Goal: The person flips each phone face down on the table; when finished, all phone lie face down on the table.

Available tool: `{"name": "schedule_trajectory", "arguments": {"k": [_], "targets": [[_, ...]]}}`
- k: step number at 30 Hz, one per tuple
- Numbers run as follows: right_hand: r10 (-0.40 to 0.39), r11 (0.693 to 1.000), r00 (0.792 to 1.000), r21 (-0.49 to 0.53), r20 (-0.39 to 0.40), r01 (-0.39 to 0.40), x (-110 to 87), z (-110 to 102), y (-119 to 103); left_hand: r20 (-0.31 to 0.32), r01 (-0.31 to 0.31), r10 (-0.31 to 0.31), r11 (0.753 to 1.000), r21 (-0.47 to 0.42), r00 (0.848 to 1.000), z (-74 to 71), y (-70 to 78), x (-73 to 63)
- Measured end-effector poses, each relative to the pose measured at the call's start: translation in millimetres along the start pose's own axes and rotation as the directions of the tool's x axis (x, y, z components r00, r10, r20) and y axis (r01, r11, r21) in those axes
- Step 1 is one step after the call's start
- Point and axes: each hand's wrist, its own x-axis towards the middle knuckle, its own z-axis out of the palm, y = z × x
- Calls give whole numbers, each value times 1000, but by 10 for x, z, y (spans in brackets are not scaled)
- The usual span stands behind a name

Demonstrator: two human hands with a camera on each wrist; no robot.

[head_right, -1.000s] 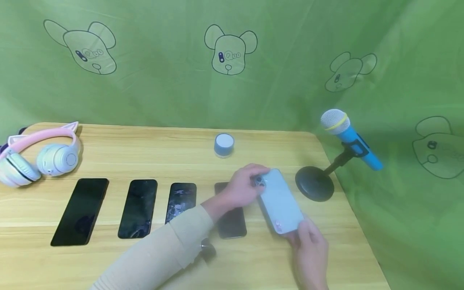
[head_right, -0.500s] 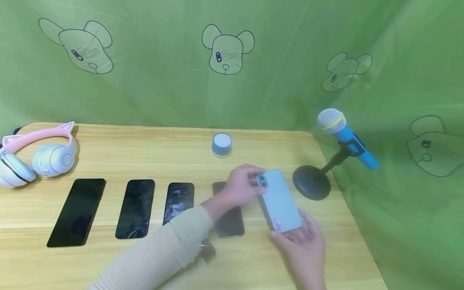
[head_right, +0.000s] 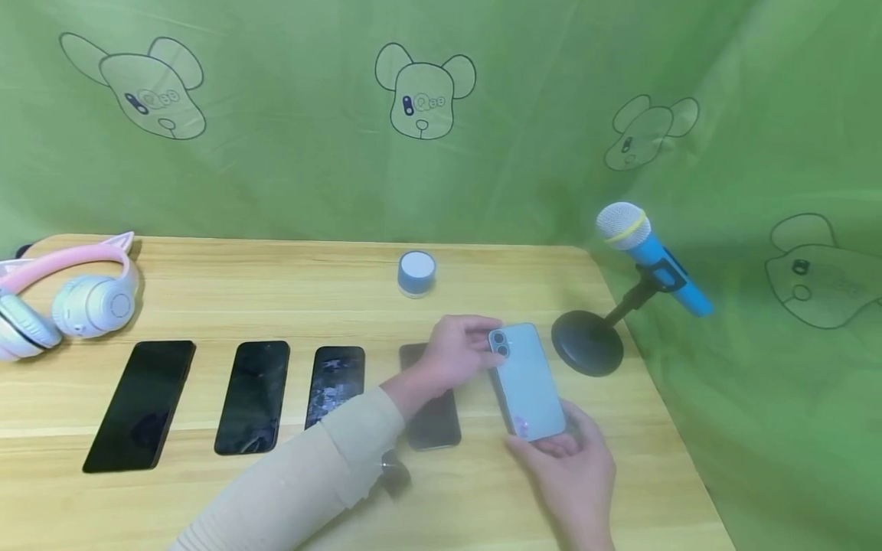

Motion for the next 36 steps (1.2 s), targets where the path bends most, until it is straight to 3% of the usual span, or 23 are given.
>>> {"name": "schedule_trajectory", "arguments": {"k": [6,14,20,24,30,36], "targets": [[-60,993,998,-102,-29,57,12,10,21,-3,-15,16,996,82,1000,-3,-26,13],[-63,995,998,-84,-18,61,23,26,-4,-10,30,-30,998,55,1000,4,-26,28],[-84,990,996,-115,5,84,51,31,10,-8,17,-17,994,107,1000,-5,-34,45],[-135,974,991,-181,8,134,74,36,38,9,4,-5,991,132,1000,-11,-49,55],[-222,928,975,-306,4,213,82,63,74,32,-29,23,981,194,999,-12,-87,91],[-237,921,971,-313,27,233,61,72,72,48,-42,31,965,259,998,-8,-120,114]]}}
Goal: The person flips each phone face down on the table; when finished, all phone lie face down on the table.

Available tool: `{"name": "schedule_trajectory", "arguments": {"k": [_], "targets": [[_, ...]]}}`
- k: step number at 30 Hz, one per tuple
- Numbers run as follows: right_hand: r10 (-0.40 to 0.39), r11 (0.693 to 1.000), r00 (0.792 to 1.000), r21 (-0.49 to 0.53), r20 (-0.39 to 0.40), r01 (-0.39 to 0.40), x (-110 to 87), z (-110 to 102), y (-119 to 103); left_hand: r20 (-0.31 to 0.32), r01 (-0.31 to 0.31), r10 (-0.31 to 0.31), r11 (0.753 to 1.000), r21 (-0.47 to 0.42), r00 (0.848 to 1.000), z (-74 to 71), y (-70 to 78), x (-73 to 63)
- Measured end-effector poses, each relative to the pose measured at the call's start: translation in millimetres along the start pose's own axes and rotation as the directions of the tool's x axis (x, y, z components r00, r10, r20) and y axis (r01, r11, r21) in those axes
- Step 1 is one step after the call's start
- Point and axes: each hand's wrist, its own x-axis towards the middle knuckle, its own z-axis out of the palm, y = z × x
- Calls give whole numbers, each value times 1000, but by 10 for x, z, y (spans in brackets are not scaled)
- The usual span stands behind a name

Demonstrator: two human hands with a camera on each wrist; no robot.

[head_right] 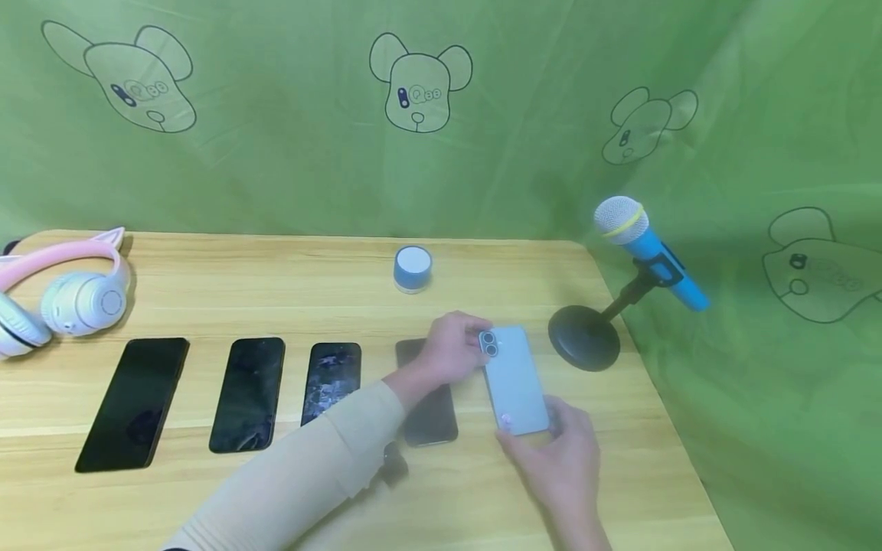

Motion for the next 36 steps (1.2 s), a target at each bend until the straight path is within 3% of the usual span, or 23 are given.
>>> {"name": "schedule_trajectory", "arguments": {"k": [8,18,27,36], "targets": [[-14,1000,999,-13,32,14,3,28,21,2,-23,23,978,207,1000,17,0,22],[-44,999,999,-24,24,45,2,65,36,-6,35,-35,963,267,999,42,-7,26],[-45,998,999,-47,27,46,9,64,1,27,21,-31,952,306,999,35,12,14],[-29,999,999,-42,32,30,13,49,-8,68,-32,3,902,430,998,62,-15,34]]}}
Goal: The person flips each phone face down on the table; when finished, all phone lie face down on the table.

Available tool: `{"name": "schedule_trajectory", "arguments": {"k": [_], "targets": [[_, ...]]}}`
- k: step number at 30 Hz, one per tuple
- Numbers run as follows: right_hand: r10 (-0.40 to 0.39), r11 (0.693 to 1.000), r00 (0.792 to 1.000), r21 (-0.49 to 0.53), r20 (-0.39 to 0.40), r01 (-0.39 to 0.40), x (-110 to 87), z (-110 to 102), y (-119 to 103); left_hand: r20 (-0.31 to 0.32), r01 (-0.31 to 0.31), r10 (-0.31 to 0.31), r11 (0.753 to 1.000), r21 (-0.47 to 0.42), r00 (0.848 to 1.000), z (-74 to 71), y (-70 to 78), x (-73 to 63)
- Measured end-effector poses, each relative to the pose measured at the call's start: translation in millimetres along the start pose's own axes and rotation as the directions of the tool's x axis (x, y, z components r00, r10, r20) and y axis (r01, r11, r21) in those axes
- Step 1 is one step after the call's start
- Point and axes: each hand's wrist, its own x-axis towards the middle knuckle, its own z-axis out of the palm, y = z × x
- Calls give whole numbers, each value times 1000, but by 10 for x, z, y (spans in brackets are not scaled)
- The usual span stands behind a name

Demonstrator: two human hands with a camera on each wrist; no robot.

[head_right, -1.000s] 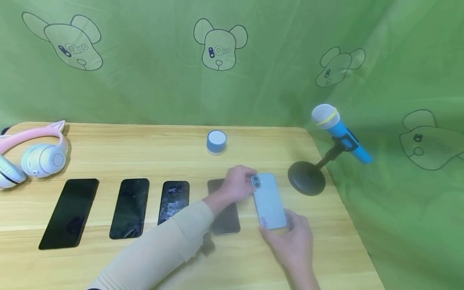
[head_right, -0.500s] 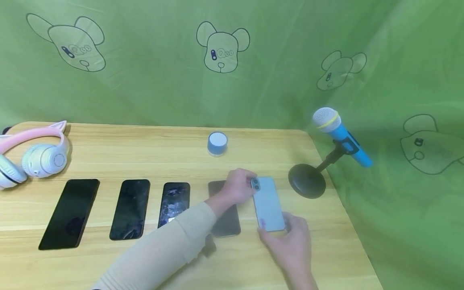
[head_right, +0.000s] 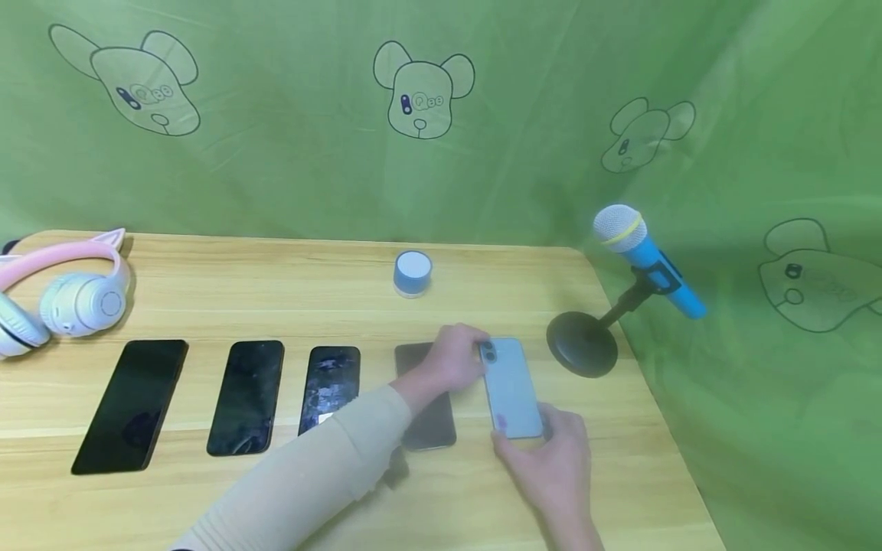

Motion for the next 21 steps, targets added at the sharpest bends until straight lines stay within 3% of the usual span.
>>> {"name": "schedule_trajectory", "arguments": {"k": [8,12,21], "targets": [[18,1000,1000,-11,22,-18,10,-25,-29,39,-48,47,999,22,998,-26,-58,32],[30,1000,999,6,24,-30,17,-53,-54,11,-66,66,998,19,998,-69,-114,36],[49,998,998,40,-39,-47,-65,-55,-132,-20,-46,45,996,-81,999,-282,-258,-125]]}}
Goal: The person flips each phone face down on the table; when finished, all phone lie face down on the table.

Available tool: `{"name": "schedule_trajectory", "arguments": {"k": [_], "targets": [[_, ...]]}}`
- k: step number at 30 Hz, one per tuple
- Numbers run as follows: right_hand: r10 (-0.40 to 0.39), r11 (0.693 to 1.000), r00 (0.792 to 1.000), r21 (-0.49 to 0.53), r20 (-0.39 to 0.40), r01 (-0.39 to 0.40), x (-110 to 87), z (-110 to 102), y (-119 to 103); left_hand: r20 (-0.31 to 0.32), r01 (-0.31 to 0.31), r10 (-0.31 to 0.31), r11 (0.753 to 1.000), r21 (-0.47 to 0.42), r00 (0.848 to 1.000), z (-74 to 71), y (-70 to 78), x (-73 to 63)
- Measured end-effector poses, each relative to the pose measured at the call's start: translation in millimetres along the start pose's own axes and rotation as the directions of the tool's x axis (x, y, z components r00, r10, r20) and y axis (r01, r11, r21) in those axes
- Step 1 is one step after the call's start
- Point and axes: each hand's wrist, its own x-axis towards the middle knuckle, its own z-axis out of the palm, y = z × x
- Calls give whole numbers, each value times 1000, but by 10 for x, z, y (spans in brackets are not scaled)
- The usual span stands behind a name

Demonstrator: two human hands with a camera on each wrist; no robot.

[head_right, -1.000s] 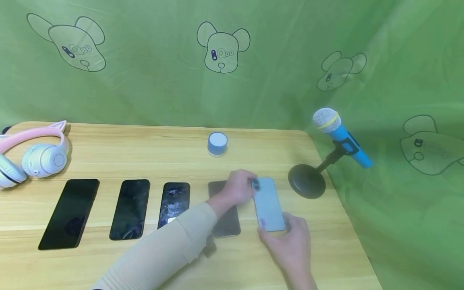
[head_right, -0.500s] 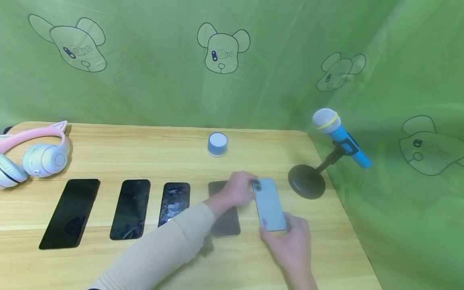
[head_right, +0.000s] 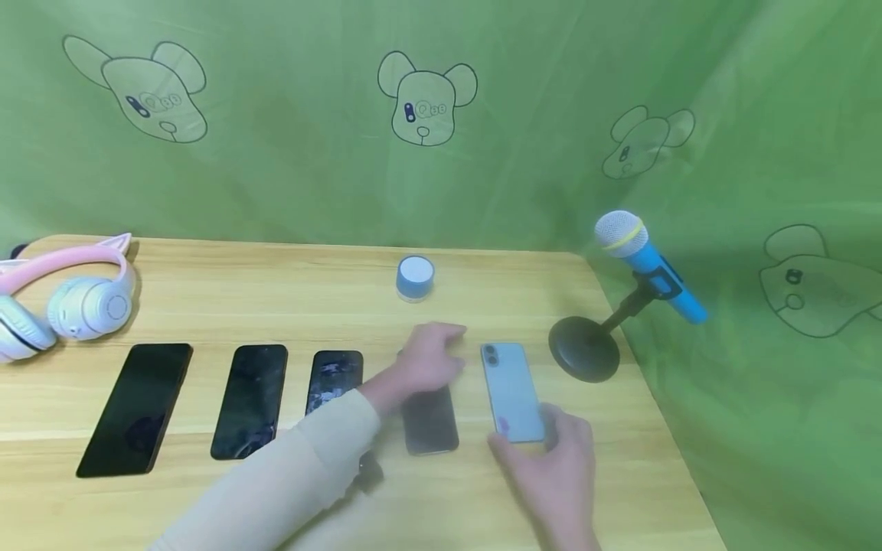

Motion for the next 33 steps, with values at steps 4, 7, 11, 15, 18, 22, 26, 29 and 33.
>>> {"name": "schedule_trajectory", "arguments": {"k": [4,7,11,15,18,22,26,29,33], "targets": [[-40,999,998,35,-37,42,-44,22,-77,-30,-15,15,1000,-2,999,-90,-35,-52],[-87,993,994,71,-63,91,-81,56,-129,-39,-22,22,1000,-1,999,-144,-53,-67],[-127,987,990,92,-58,132,-138,116,-215,-42,-27,28,999,20,999,-202,-71,-80],[-134,985,991,104,-15,135,-199,168,-328,-50,-29,31,999,44,998,-245,-91,-93],[-133,984,991,125,20,129,-238,191,-402,-57,-22,26,998,60,998,-267,-115,-96],[-129,982,989,152,74,116,-281,213,-461,-55,-22,25,997,69,998,-303,-164,-99],[-117,983,984,157,131,96,-309,240,-496,-40,-40,43,997,64,998,-348,-199,-117],[-100,986,979,149,177,73,-323,263,-528,-28,-47,49,997,58,998,-382,-208,-140],[-74,989,972,138,224,43,-337,293,-568,-14,-34,35,998,46,999,-429,-207,-181]]}}
